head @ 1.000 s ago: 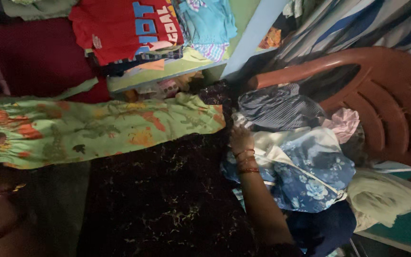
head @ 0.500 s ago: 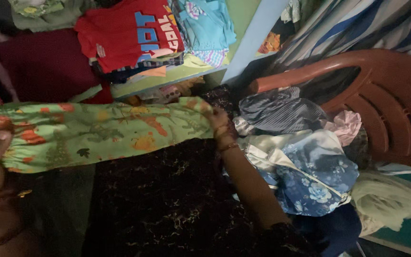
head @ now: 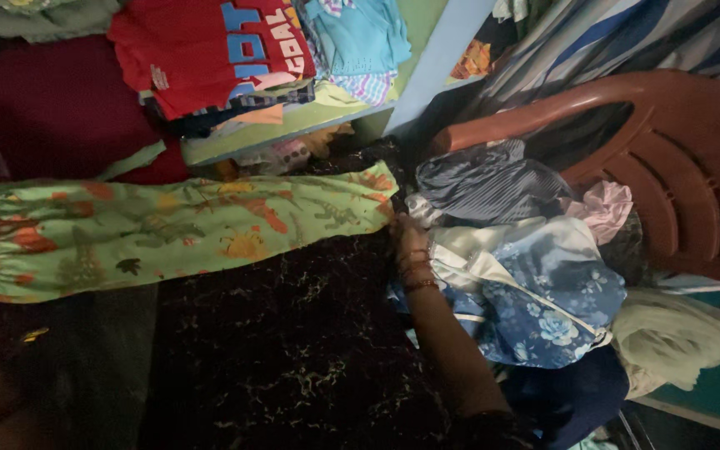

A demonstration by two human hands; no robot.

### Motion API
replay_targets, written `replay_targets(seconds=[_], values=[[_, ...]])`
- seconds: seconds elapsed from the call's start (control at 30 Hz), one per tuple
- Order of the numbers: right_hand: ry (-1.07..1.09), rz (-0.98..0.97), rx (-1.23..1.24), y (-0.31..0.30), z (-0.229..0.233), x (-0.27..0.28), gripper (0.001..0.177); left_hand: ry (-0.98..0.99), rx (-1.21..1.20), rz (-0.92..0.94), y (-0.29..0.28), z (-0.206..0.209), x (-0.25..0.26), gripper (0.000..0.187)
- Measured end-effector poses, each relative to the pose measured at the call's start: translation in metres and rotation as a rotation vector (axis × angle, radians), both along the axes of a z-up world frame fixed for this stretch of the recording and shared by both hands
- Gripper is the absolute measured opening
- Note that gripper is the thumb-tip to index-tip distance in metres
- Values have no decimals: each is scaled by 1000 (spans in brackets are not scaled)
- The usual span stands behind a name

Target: The person folds various garments one by one, including a maroon shirt, a red shirt with a soccer ball graphic, a dark blue shirt, a green floral-patterned garment, and a blue shirt with a graphic. Each item is smoothed and folded into a compact shape and placed on a shelf.

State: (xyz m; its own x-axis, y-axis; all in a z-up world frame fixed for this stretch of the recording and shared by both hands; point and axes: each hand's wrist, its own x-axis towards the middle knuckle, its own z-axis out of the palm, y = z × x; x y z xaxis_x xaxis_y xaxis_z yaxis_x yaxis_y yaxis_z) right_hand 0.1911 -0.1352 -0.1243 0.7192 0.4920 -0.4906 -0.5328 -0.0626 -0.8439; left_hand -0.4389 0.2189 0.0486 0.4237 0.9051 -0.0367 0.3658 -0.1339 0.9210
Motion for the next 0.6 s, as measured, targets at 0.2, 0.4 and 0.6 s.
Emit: replay_targets(seconds=[0.2,0.4,0.6], values=[[-170,99,10,40,8,5,12,-51,15,63,-36,24,5,63],[-394,-116,147,76,23,24,26,-2,-121,87,-34,18,0,65],[-1225,106,-151,28,36,41,15,-36,-194,198,-40,5,-17,67]])
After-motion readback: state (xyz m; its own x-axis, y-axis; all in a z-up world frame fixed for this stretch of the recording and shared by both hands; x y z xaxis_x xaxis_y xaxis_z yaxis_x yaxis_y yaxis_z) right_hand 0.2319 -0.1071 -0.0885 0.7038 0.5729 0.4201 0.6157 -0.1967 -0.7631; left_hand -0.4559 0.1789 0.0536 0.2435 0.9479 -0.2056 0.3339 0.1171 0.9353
